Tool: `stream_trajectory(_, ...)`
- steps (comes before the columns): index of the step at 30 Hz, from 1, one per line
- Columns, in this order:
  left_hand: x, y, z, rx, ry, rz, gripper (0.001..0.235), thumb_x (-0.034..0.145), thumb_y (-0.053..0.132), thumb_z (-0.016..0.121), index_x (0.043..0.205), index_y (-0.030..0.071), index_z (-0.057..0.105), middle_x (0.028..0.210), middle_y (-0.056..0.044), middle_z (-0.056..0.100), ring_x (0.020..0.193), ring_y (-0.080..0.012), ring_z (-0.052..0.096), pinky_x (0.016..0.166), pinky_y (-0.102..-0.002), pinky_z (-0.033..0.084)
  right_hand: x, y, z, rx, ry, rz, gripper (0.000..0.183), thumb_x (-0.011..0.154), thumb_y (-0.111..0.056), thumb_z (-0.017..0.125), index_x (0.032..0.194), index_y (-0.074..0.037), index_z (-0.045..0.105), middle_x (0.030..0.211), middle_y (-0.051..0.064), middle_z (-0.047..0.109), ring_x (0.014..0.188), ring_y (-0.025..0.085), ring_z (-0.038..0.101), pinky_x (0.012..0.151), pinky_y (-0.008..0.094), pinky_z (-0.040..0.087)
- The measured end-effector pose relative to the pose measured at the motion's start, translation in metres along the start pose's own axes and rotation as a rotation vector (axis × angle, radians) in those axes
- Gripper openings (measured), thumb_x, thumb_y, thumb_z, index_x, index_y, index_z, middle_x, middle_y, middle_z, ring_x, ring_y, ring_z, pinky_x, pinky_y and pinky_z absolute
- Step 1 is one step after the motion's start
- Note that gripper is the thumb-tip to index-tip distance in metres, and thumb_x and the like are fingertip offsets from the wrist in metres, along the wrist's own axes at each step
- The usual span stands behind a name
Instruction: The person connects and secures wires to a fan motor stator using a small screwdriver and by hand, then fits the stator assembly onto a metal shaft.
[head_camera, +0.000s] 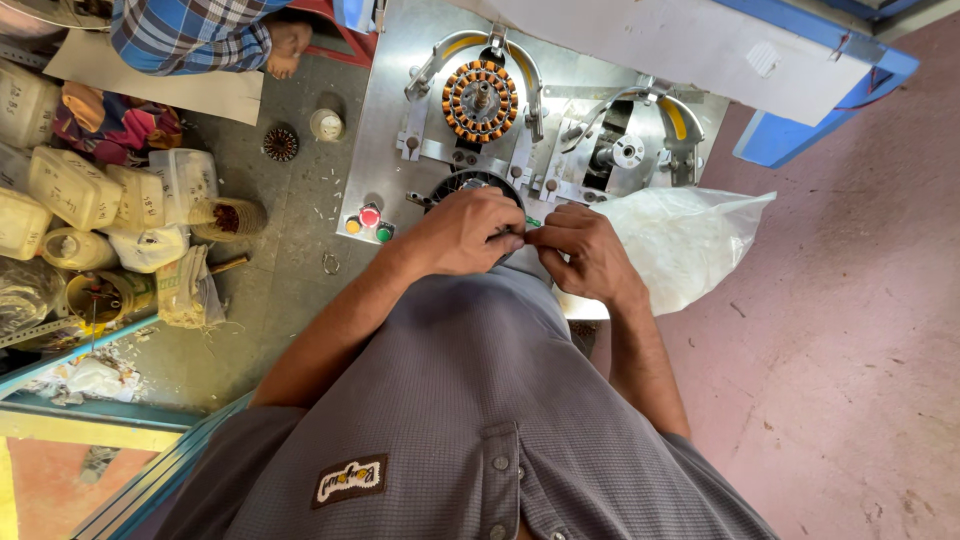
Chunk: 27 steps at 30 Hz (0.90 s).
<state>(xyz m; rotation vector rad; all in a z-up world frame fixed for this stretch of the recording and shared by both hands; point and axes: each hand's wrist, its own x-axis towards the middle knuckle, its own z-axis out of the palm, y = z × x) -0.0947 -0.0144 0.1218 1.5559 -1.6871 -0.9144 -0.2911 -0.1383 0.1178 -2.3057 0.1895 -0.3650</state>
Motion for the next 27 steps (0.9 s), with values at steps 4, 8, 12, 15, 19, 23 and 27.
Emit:
stream_trajectory(4, 0.005, -0.004, -0.003, 0.069, -0.084, -0.015, 0.011, 0.086, 0.013, 0.073, 0.088, 0.002, 0.071, 0.085, -0.015, 0.068, 0.087, -0.0323, 0.064, 0.083, -0.047, 0.050, -0.001, 0.008, 0.009, 0.034, 0.017, -0.022, 0.023, 0.074, 0.005, 0.064, 0.092, -0.005, 0.074, 0.070, 0.006, 0.057, 0.069, 0.025, 0.056, 0.069, 0.040, 0.049)
stream_trajectory(8, 0.005, -0.005, -0.002, 0.058, -0.090, -0.036, 0.010, 0.088, 0.012, 0.072, 0.089, 0.002, 0.071, 0.085, -0.013, 0.068, 0.086, -0.0304, 0.064, 0.080, -0.046, 0.050, -0.002, 0.016, 0.016, 0.047, 0.074, -0.023, 0.019, 0.073, 0.006, 0.067, 0.081, -0.008, 0.076, 0.063, 0.007, 0.051, 0.064, 0.026, 0.052, 0.058, 0.041, 0.042)
stream_trajectory(12, 0.000, -0.007, 0.002, -0.024, 0.130, -0.030, 0.010, 0.092, 0.014, 0.075, 0.096, 0.005, 0.075, 0.083, -0.008, 0.070, 0.073, -0.0222, 0.063, 0.067, -0.039, 0.050, 0.006, 0.045, 0.029, 0.110, 0.229, 0.018, 0.019, 0.079, 0.008, 0.062, 0.084, -0.006, 0.074, 0.067, 0.008, 0.050, 0.065, 0.023, 0.051, 0.058, 0.038, 0.040)
stream_trajectory(15, -0.010, -0.005, 0.002, -0.105, 0.290, -0.065, 0.010, 0.099, 0.015, 0.076, 0.101, 0.005, 0.075, 0.086, -0.006, 0.068, 0.067, -0.0138, 0.059, 0.061, -0.031, 0.047, 0.030, 0.083, 0.044, 0.203, 0.422, 0.302, 0.011, 0.102, -0.001, 0.063, 0.103, -0.005, 0.073, 0.073, 0.003, 0.064, 0.059, 0.016, 0.051, 0.055, 0.033, 0.038)
stream_trajectory(19, -0.017, 0.006, -0.004, -0.204, 0.403, -0.094, 0.011, 0.099, 0.010, 0.075, 0.108, 0.004, 0.074, 0.098, -0.005, 0.070, 0.065, -0.0084, 0.055, 0.060, -0.025, 0.044, 0.066, 0.119, 0.057, 0.164, 0.550, 0.191, 0.025, 0.104, 0.000, 0.068, 0.127, -0.006, 0.062, 0.086, 0.009, 0.061, 0.077, 0.018, 0.059, 0.071, 0.033, 0.049)
stream_trajectory(23, -0.022, -0.005, -0.021, -0.317, 0.444, -0.056, 0.025, 0.097, 0.008, 0.072, 0.121, 0.003, 0.068, 0.116, -0.003, 0.069, 0.070, -0.0036, 0.057, 0.063, -0.020, 0.047, 0.050, 0.095, 0.070, -0.195, 0.758, 0.064, 0.043, 0.084, 0.007, 0.068, 0.123, -0.006, 0.058, 0.122, 0.027, 0.053, 0.102, 0.031, 0.060, 0.073, 0.031, 0.060)
stream_trajectory(27, -0.037, -0.072, -0.026, -0.581, 0.634, -0.160, 0.023, 0.096, 0.006, 0.073, 0.118, 0.002, 0.068, 0.109, -0.002, 0.071, 0.073, -0.0035, 0.057, 0.063, -0.019, 0.047, -0.017, 0.079, 0.117, -0.050, 0.619, 0.529, 0.023, 0.094, 0.006, 0.068, 0.111, -0.009, 0.062, 0.109, 0.012, 0.060, 0.089, 0.026, 0.065, 0.073, 0.038, 0.055)
